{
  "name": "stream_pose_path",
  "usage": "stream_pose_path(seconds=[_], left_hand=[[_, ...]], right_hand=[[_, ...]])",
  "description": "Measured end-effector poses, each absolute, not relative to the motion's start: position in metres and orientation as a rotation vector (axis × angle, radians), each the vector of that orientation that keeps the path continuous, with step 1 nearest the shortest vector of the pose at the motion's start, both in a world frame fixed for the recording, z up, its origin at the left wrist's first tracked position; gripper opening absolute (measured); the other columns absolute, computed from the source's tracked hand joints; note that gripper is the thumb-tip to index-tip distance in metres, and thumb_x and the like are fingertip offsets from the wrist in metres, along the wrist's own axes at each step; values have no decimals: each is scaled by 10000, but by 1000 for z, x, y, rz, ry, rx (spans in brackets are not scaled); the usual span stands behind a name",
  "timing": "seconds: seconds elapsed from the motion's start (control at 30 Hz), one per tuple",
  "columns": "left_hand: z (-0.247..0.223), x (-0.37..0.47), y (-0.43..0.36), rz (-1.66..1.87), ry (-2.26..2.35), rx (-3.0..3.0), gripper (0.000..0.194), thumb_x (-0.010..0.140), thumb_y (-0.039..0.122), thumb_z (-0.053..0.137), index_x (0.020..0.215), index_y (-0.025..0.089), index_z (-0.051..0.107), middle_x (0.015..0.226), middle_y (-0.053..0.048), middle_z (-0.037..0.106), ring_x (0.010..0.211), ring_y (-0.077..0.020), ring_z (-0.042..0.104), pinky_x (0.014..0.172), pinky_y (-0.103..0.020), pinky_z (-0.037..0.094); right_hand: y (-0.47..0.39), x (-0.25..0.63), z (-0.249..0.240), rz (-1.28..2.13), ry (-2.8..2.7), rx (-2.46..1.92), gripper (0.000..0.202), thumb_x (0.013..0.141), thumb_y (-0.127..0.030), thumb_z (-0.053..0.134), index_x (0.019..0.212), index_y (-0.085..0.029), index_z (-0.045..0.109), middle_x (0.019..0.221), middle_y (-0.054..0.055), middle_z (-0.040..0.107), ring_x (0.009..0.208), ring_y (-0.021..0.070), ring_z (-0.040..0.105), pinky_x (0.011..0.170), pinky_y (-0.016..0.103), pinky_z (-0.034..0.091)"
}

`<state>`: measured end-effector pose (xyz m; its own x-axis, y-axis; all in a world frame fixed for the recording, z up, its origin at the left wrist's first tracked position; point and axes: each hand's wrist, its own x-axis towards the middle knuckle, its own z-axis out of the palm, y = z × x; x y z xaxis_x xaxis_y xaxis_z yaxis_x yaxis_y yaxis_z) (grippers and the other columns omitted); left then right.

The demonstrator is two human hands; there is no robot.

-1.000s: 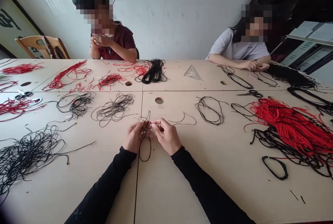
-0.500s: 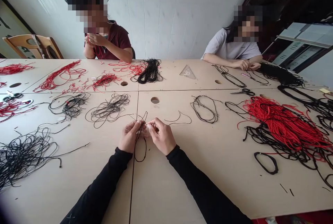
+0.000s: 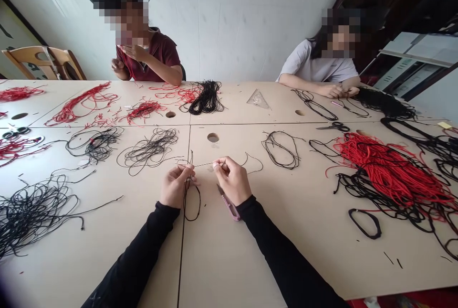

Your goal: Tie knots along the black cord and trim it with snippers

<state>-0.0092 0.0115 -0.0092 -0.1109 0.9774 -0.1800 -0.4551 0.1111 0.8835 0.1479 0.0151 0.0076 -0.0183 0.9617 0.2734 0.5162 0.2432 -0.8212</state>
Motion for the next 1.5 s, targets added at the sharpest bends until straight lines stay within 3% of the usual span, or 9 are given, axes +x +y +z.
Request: stream_pose_path(seconds=[0.4,0.7,1.1,1.5], left_hand=[[-9,-10,11,1377,977,645,309,629,347,770,738,123,588,667,2,568,531,-94,549,513,-261,526],[-12,-7,12,1359,1077,730,330,610,369,775,731,116,601,651,2,578,509,-95,543,497,-271,528],[-18,-5,11,1219,1134,1028,305,696,403,704,760,112,637,548,2,568,443,-104,536,431,-232,470],[-16,-4,11,1253,1143,970,316,663,403,727,748,118,619,546,13,559,417,-105,522,407,-243,472]], right_hand=[[18,153,8,631,-1582,-1424,286,857,-423,504,783,-161,589,530,-61,288,491,100,310,488,227,286],[18,154,7,648,-1576,-1370,249,856,-397,521,820,-163,597,579,-34,410,533,106,365,521,226,321],[6,135,9,713,-1725,-1214,210,867,-334,519,864,-160,638,552,-45,372,505,97,339,499,221,322],[10,138,7,724,-1619,-1315,238,866,-382,516,826,-163,600,531,-62,312,487,93,306,480,227,284]])
